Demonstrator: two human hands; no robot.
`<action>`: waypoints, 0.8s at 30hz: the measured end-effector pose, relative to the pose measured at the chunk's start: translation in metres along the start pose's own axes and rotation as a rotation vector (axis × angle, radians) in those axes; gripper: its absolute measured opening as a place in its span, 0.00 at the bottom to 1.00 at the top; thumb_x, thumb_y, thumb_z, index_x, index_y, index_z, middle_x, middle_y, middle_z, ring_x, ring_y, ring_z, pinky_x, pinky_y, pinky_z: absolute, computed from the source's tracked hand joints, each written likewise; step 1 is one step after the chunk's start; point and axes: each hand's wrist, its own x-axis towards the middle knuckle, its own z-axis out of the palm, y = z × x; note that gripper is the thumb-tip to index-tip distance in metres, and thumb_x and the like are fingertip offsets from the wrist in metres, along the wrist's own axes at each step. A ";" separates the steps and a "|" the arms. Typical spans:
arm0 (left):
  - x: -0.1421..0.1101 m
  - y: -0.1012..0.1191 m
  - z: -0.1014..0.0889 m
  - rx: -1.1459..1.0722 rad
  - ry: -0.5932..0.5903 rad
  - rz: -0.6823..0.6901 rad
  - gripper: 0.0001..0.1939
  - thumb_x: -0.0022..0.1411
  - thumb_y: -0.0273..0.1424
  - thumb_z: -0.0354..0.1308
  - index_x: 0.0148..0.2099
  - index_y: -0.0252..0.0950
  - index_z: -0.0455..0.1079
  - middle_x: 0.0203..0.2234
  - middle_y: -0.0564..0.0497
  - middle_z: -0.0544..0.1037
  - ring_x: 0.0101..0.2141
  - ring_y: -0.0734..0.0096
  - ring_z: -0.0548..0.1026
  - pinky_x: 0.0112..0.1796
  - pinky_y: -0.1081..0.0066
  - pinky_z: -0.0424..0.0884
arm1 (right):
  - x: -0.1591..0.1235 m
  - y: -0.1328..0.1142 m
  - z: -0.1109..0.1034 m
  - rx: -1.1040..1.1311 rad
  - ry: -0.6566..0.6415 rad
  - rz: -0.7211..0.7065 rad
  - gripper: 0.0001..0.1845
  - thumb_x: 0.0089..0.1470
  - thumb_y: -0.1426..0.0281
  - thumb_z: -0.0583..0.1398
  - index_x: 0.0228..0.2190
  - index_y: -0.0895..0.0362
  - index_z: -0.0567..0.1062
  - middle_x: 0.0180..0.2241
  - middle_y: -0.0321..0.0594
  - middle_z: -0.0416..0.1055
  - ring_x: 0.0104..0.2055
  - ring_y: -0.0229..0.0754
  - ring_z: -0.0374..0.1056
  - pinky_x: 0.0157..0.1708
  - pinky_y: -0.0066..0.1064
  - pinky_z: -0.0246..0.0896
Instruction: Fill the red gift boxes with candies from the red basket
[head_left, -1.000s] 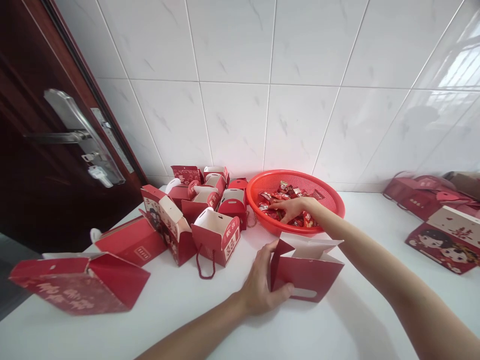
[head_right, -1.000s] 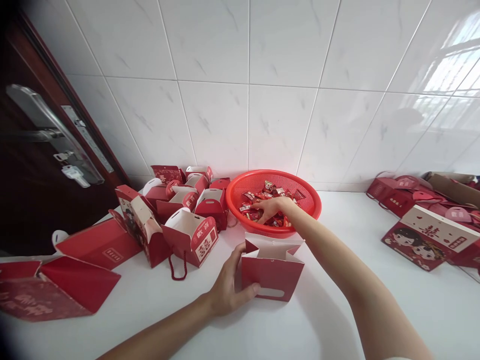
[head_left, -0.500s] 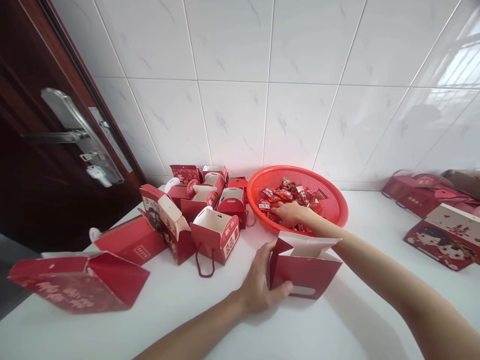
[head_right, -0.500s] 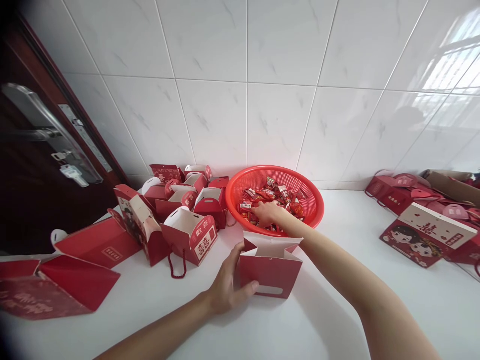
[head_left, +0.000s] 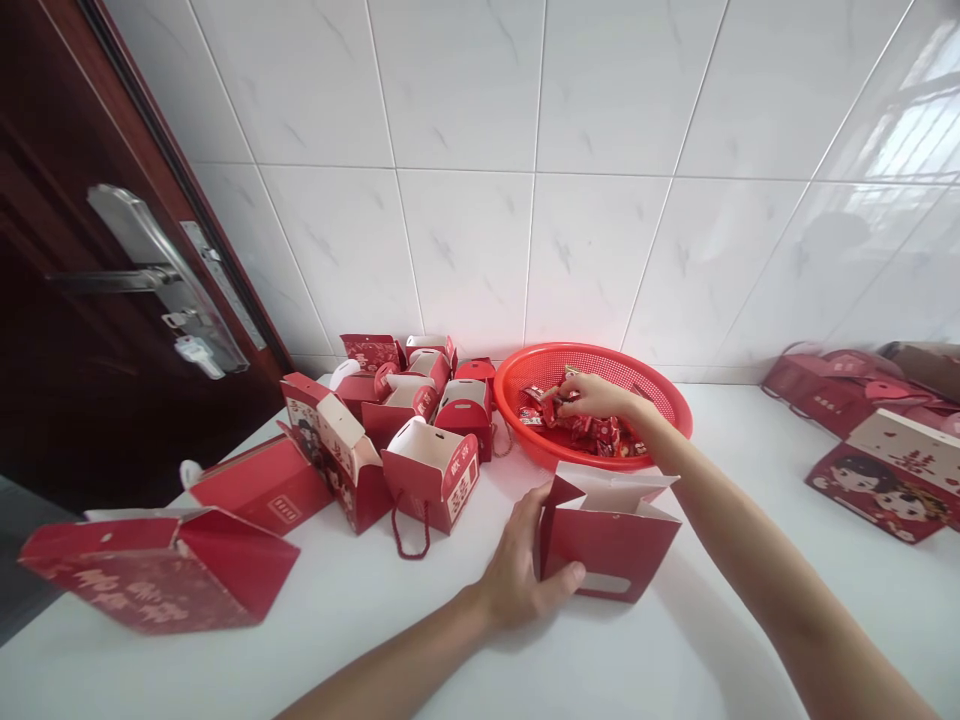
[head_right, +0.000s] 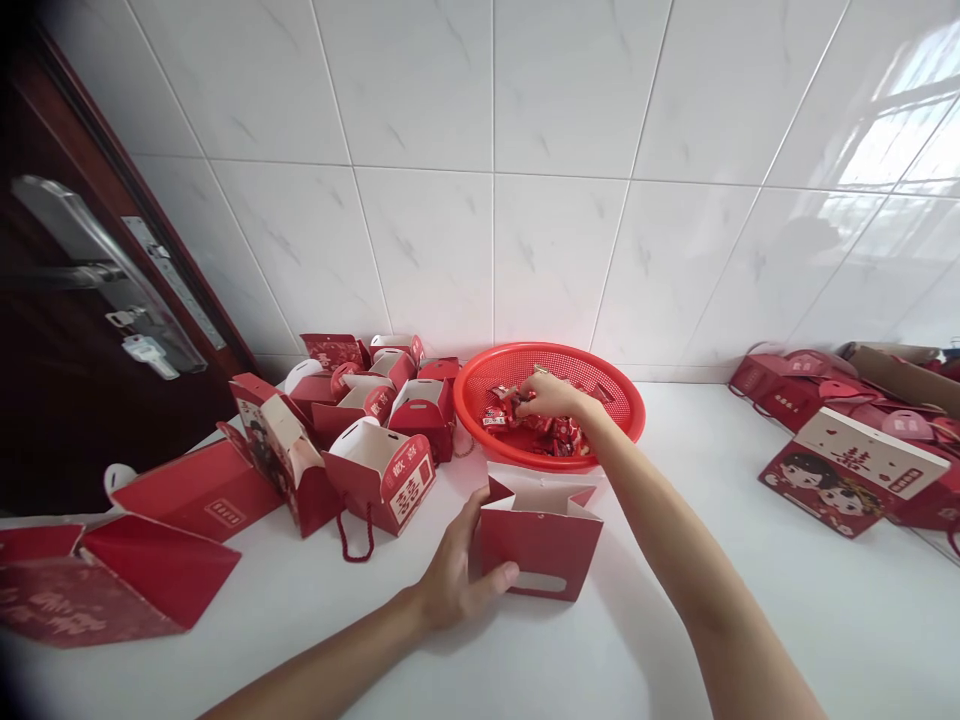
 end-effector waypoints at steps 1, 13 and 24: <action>0.000 0.001 0.000 -0.004 -0.002 0.004 0.36 0.55 0.39 0.66 0.63 0.38 0.61 0.50 0.40 0.75 0.51 0.48 0.74 0.50 0.52 0.71 | -0.003 0.001 -0.002 0.048 0.031 -0.025 0.15 0.55 0.67 0.57 0.40 0.57 0.81 0.34 0.41 0.76 0.39 0.47 0.72 0.38 0.33 0.65; 0.005 0.008 -0.005 -0.214 -0.119 0.076 0.35 0.60 0.46 0.61 0.64 0.36 0.59 0.50 0.40 0.74 0.46 0.52 0.76 0.45 0.56 0.72 | -0.035 0.015 0.007 0.588 0.293 -0.160 0.14 0.49 0.59 0.65 0.31 0.58 0.78 0.34 0.40 0.76 0.40 0.48 0.71 0.44 0.40 0.65; 0.005 0.015 -0.005 -0.221 -0.137 0.046 0.32 0.62 0.45 0.60 0.62 0.38 0.57 0.46 0.44 0.77 0.40 0.57 0.78 0.40 0.62 0.73 | -0.038 0.012 0.010 0.106 -0.192 0.014 0.23 0.48 0.67 0.64 0.48 0.52 0.81 0.47 0.43 0.78 0.48 0.52 0.73 0.41 0.34 0.67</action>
